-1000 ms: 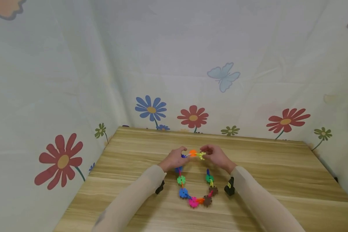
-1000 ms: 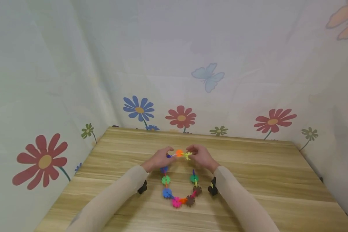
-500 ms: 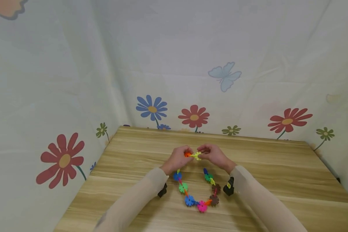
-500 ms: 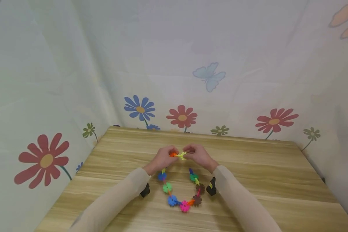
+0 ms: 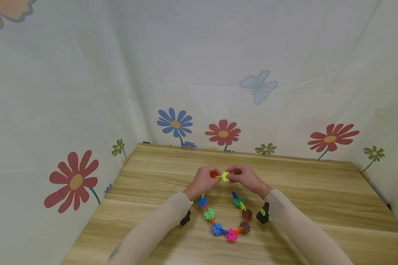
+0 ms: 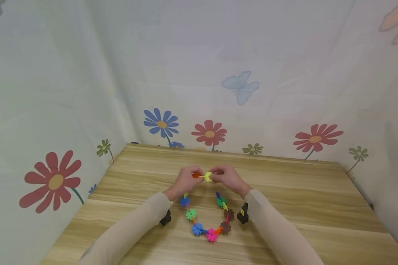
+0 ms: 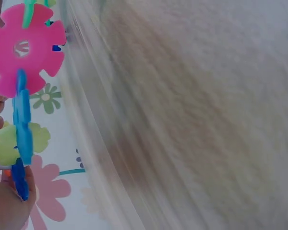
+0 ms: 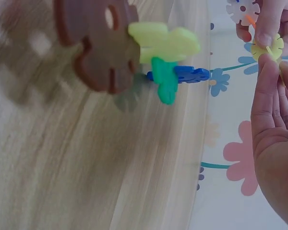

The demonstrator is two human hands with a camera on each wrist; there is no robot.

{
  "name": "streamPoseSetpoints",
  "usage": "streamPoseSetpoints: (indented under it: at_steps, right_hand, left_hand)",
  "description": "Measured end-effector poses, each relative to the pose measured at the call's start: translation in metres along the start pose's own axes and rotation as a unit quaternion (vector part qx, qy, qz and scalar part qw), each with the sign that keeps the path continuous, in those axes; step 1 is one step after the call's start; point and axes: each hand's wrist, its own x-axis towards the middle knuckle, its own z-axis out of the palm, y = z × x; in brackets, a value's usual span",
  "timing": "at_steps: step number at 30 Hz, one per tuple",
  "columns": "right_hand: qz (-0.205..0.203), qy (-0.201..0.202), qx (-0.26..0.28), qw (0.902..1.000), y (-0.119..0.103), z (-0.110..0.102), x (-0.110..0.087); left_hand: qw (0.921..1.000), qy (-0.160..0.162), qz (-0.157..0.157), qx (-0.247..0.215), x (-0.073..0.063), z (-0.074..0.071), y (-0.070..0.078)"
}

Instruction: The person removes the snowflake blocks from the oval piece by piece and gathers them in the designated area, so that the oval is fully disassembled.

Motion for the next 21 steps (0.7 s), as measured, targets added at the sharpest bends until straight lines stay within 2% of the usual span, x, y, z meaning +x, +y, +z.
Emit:
streamPoseSetpoints:
  at_steps: [6, 9, 12, 16, 21]
  right_hand:
    - [-0.013, -0.001, -0.004, 0.9999, 0.0, 0.001, 0.002]
    - [-0.023, -0.003, -0.008, 0.9997, -0.002, 0.001, 0.002]
    - [-0.03, -0.005, -0.027, 0.9992, -0.012, 0.004, -0.004]
    - [-0.027, -0.008, -0.058, 0.9979, -0.026, 0.008, -0.011]
    - [-0.025, -0.008, -0.073, 0.997, -0.007, 0.003, -0.003]
  left_hand:
    - [0.9998, -0.008, 0.021, 0.0, 0.0, -0.003, -0.001]
    - [0.9987, -0.007, 0.05, 0.012, -0.001, -0.003, -0.003]
    - [0.9968, -0.008, 0.074, 0.031, -0.003, -0.002, -0.004]
    - [0.9962, -0.019, 0.069, 0.051, -0.005, -0.002, -0.002]
    - [0.9948, -0.023, 0.077, 0.063, -0.005, 0.0, -0.002]
